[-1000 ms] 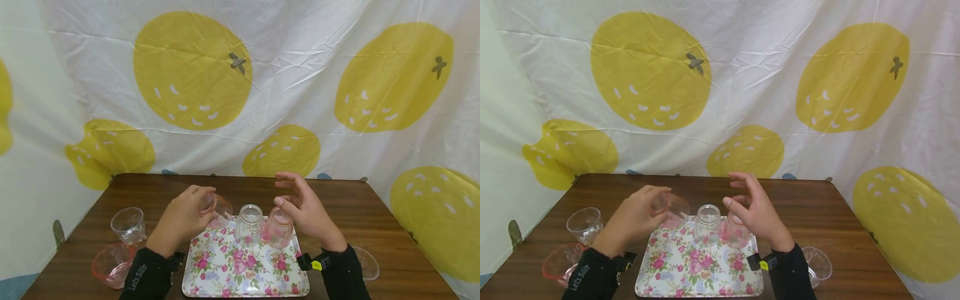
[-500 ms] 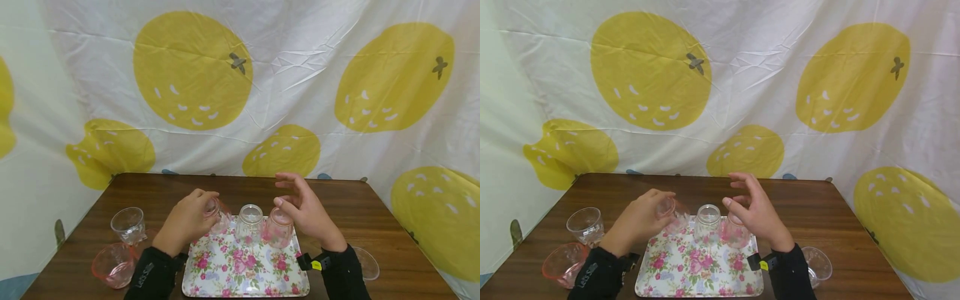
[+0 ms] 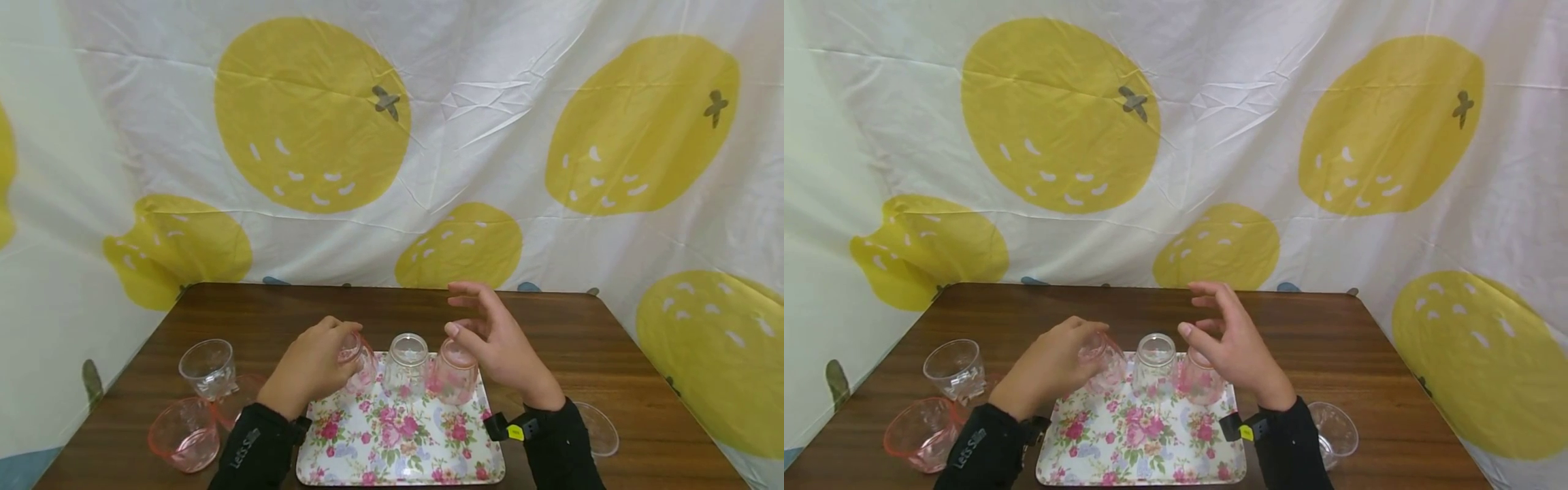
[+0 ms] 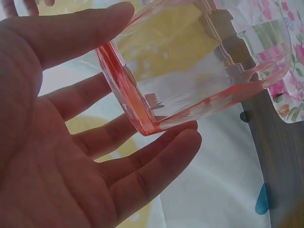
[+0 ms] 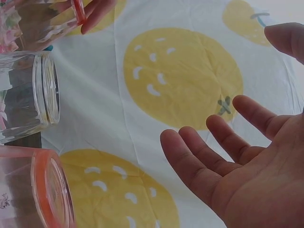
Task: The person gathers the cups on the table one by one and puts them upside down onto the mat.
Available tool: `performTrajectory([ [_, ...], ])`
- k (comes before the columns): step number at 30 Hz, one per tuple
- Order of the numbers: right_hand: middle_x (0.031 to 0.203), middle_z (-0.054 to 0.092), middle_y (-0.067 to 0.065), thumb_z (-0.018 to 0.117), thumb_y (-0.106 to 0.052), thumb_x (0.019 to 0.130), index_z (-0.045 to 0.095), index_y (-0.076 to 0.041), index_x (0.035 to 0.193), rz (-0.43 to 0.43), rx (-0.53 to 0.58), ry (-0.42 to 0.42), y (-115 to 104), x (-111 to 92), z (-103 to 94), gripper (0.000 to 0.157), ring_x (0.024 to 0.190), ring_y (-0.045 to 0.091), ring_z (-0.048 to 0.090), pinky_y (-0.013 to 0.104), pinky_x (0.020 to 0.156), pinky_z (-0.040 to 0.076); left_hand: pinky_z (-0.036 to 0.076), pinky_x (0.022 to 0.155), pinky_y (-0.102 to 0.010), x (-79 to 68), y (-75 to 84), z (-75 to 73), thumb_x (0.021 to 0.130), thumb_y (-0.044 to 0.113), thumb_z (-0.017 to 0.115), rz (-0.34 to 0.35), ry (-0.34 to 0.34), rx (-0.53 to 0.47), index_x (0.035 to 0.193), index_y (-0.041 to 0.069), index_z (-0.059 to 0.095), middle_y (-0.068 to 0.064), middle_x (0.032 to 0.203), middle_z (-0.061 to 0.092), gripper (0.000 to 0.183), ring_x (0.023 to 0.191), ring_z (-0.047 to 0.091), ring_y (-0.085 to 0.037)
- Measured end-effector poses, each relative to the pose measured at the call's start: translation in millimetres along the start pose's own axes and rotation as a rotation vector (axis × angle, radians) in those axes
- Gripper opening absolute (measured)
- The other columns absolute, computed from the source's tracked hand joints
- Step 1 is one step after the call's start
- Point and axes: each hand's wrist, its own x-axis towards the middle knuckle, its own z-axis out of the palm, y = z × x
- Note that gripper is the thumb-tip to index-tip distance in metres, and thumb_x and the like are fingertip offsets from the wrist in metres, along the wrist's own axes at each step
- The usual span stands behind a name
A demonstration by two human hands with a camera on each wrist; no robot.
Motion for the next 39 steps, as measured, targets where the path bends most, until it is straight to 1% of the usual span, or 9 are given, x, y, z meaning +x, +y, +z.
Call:
performTrajectory([
  [2,0.148,0.039,0.015,0.060,-0.003,0.097,0.039,-0.007,0.145,0.001,0.002,-0.001,0.4,0.2,-0.2,0.052,0.128,0.029,0.044,0.060,0.095,0.050,0.058,0.081,-0.047,0.2,0.5,0.5,0.082,0.025,0.079,-0.001,-0.009,-0.002,0.131,0.010,0.064,-0.013,0.116,0.065,0.054,0.097,0.064,-0.027],
  [9,0.148,0.039,0.017,0.060,-0.001,0.096,0.038,-0.005,0.144,-0.006,-0.003,-0.003,0.1,0.0,-0.5,0.053,0.128,0.032,0.044,0.063,0.094,0.049,0.057,0.083,-0.049,0.5,0.5,5.6,0.082,0.025,0.078,-0.014,-0.045,0.007,0.131,0.010,0.064,-0.013,0.115,0.065,0.053,0.097,0.064,-0.029],
  [14,0.148,0.040,0.016,0.060,-0.002,0.096,0.039,-0.006,0.144,-0.008,-0.013,0.001,0.0,0.1,-0.5,0.053,0.128,0.029,0.044,0.062,0.095,0.049,0.058,0.082,-0.048,1.5,-1.0,10.6,0.081,0.023,0.079,0.005,-0.036,0.018,0.128,0.009,0.066,-0.013,0.111,0.066,0.050,0.094,0.064,-0.028],
  [21,0.147,0.040,0.016,0.060,-0.001,0.096,0.039,-0.006,0.145,-0.011,-0.018,0.003,0.5,0.0,-1.0,0.053,0.128,0.035,0.043,0.062,0.095,0.049,0.057,0.083,-0.049,2.3,-1.6,13.9,0.081,0.023,0.079,0.015,-0.029,0.036,0.127,0.009,0.066,-0.014,0.109,0.066,0.050,0.095,0.064,-0.030],
  [28,0.147,0.039,0.015,0.062,-0.002,0.095,0.039,-0.008,0.145,0.002,-0.022,-0.001,-0.2,-0.6,-0.1,0.055,0.128,0.027,0.045,0.061,0.095,0.050,0.058,0.082,-0.050,2.5,-1.1,16.5,0.082,0.024,0.076,0.008,-0.032,0.044,0.128,0.009,0.066,-0.015,0.113,0.065,0.050,0.096,0.063,-0.032],
  [31,0.147,0.039,0.014,0.063,-0.003,0.095,0.039,-0.009,0.145,0.009,-0.021,-0.001,-1.1,-0.7,0.2,0.055,0.128,0.027,0.044,0.060,0.095,0.050,0.058,0.081,-0.050,2.6,-0.8,18.7,0.082,0.024,0.076,0.013,-0.028,0.057,0.128,0.009,0.066,-0.016,0.114,0.065,0.049,0.097,0.062,-0.033],
  [36,0.147,0.039,0.015,0.062,-0.004,0.096,0.039,-0.008,0.145,0.002,-0.019,0.000,-1.6,-0.9,-0.1,0.054,0.128,0.033,0.044,0.061,0.096,0.049,0.056,0.084,-0.051,4.2,-1.7,24.1,0.083,0.027,0.076,0.017,-0.033,0.076,0.129,0.010,0.064,-0.017,0.117,0.064,0.050,0.101,0.059,-0.035],
  [39,0.146,0.039,0.017,0.061,-0.004,0.096,0.039,-0.008,0.145,-0.003,-0.022,0.002,-1.5,-0.8,-0.7,0.054,0.128,0.033,0.044,0.061,0.096,0.049,0.055,0.085,-0.052,5.7,-2.6,26.9,0.085,0.028,0.074,0.020,-0.036,0.083,0.131,0.011,0.064,-0.017,0.118,0.063,0.050,0.102,0.058,-0.036],
])
